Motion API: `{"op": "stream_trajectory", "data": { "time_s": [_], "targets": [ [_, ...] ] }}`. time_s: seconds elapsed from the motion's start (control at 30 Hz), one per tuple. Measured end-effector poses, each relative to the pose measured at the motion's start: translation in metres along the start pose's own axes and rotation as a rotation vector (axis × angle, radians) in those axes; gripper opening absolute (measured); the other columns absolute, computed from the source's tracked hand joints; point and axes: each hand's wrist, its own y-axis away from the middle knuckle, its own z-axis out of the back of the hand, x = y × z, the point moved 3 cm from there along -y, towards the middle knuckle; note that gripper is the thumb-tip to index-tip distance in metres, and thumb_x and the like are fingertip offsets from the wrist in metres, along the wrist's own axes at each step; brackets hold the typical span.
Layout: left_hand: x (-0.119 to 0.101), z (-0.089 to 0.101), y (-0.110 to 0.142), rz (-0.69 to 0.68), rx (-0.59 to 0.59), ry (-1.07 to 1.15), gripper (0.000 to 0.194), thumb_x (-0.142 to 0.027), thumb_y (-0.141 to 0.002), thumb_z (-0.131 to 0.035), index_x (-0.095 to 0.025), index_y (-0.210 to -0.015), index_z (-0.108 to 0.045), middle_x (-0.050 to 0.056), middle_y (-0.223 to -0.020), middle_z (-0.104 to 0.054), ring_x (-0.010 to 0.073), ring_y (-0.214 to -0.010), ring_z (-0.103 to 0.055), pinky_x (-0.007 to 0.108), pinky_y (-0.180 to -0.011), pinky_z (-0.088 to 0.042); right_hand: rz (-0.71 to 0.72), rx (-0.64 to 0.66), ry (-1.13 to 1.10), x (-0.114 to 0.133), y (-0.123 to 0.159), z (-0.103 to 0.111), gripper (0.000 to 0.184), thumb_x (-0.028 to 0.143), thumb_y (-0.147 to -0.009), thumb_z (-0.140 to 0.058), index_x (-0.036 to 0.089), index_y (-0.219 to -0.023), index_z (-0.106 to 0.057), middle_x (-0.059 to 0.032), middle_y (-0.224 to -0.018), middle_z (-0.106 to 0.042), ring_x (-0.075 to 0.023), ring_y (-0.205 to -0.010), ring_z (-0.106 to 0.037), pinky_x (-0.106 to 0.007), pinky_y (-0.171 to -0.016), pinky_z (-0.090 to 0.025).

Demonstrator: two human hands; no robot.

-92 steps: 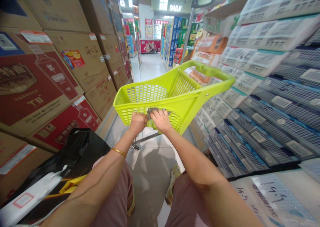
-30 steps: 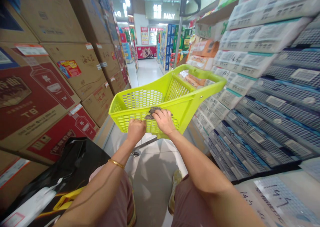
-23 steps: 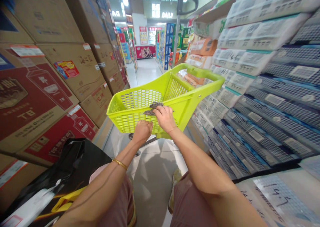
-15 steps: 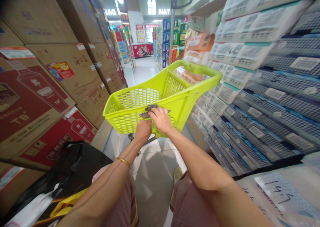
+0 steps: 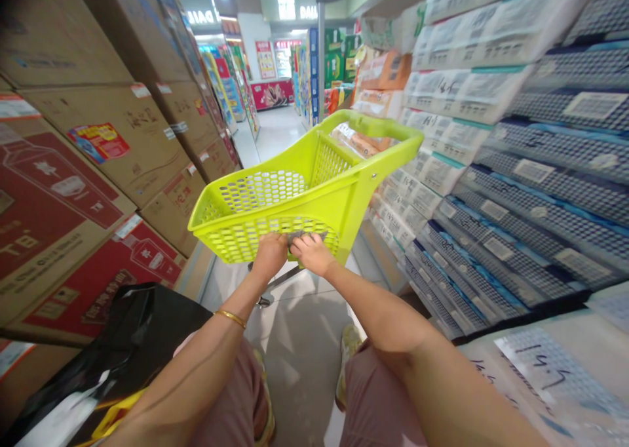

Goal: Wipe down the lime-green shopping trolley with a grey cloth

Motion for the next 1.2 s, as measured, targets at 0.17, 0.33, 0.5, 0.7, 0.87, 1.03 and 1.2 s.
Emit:
{"op": "stream_trajectory", "data": {
  "time_s": [0.17, 0.33, 0.5, 0.7, 0.87, 1.03, 1.2],
  "targets": [
    [0.006, 0.003, 0.002, -0.011, -0.013, -0.014, 0.024, -0.015, -0.087, -0.038, -0.013, -0.086, -0.062, 0.012, -0.082, -0.064, 0.0241, -0.086, -0.056, 0.037, -0.076, -0.038, 0.128, 0.082, -0.020, 0.012, 0.002, -0.012, 0.020, 0.018, -0.092, -0.042, 0.019, -0.092, -0.062, -0.0054, -0.093, -0.060, -0.0197, -0.091, -0.045, -0.035, -0.078, -0.029],
    [0.016, 0.003, 0.004, 0.005, -0.020, 0.005, 0.027, -0.017, -0.088, -0.036, -0.013, -0.084, -0.063, 0.012, -0.081, -0.063, 0.0236, -0.085, -0.056, 0.036, -0.075, -0.037, 0.048, -0.049, -0.014, 0.007, -0.018, 0.011, 0.023, 0.019, -0.094, -0.037, 0.019, -0.102, -0.059, -0.0066, -0.103, -0.060, -0.0205, -0.092, -0.043, -0.036, -0.081, -0.028],
    [0.027, 0.002, 0.005, 0.011, -0.033, 0.052, 0.028, -0.017, -0.087, -0.037, -0.013, -0.080, -0.064, 0.012, -0.077, -0.062, 0.0236, -0.082, -0.056, 0.036, -0.074, -0.037, -0.099, -0.216, 0.010, -0.006, -0.043, 0.047, 0.026, 0.020, -0.094, -0.037, 0.021, -0.110, -0.057, -0.0072, -0.115, -0.058, -0.0215, -0.098, -0.041, -0.038, -0.084, -0.025],
    [0.033, 0.004, 0.009, 0.011, -0.046, 0.060, 0.032, -0.022, -0.090, -0.035, -0.012, -0.087, -0.065, 0.013, -0.079, -0.062, 0.0235, -0.083, -0.056, 0.036, -0.076, -0.038, -0.221, -0.296, 0.010, -0.009, -0.053, 0.054, 0.029, 0.018, -0.094, -0.037, 0.024, -0.114, -0.056, -0.0071, -0.115, -0.057, -0.0217, -0.101, -0.040, -0.037, -0.084, -0.024],
    [0.035, 0.003, 0.010, 0.004, -0.005, 0.042, 0.025, -0.013, -0.083, -0.041, -0.012, -0.082, -0.066, 0.013, -0.081, -0.063, 0.0237, -0.084, -0.057, 0.036, -0.077, -0.039, -0.134, -0.117, -0.025, 0.009, -0.043, 0.030, 0.025, 0.021, -0.093, -0.039, 0.024, -0.110, -0.057, -0.0070, -0.112, -0.057, -0.0215, -0.097, -0.042, -0.037, -0.083, -0.025],
    [0.033, 0.004, 0.010, 0.019, -0.028, 0.042, 0.025, -0.013, -0.084, -0.039, -0.012, -0.083, -0.065, 0.013, -0.081, -0.064, 0.0235, -0.085, -0.056, 0.036, -0.078, -0.038, -0.005, 0.042, -0.047, 0.023, -0.018, 0.000, 0.027, 0.021, -0.095, -0.033, 0.021, -0.105, -0.058, -0.0070, -0.107, -0.059, -0.0211, -0.093, -0.044, -0.037, -0.082, -0.027],
    [0.029, 0.005, 0.010, 0.026, -0.054, 0.049, 0.030, -0.018, -0.089, -0.035, -0.012, -0.085, -0.064, 0.013, -0.080, -0.064, 0.0237, -0.084, -0.056, 0.037, -0.077, -0.037, 0.064, 0.145, -0.039, 0.031, -0.006, -0.016, 0.025, 0.018, -0.094, -0.035, 0.019, -0.094, -0.060, -0.0070, -0.098, -0.060, -0.0206, -0.091, -0.044, -0.036, -0.080, -0.029]
  ]
}}
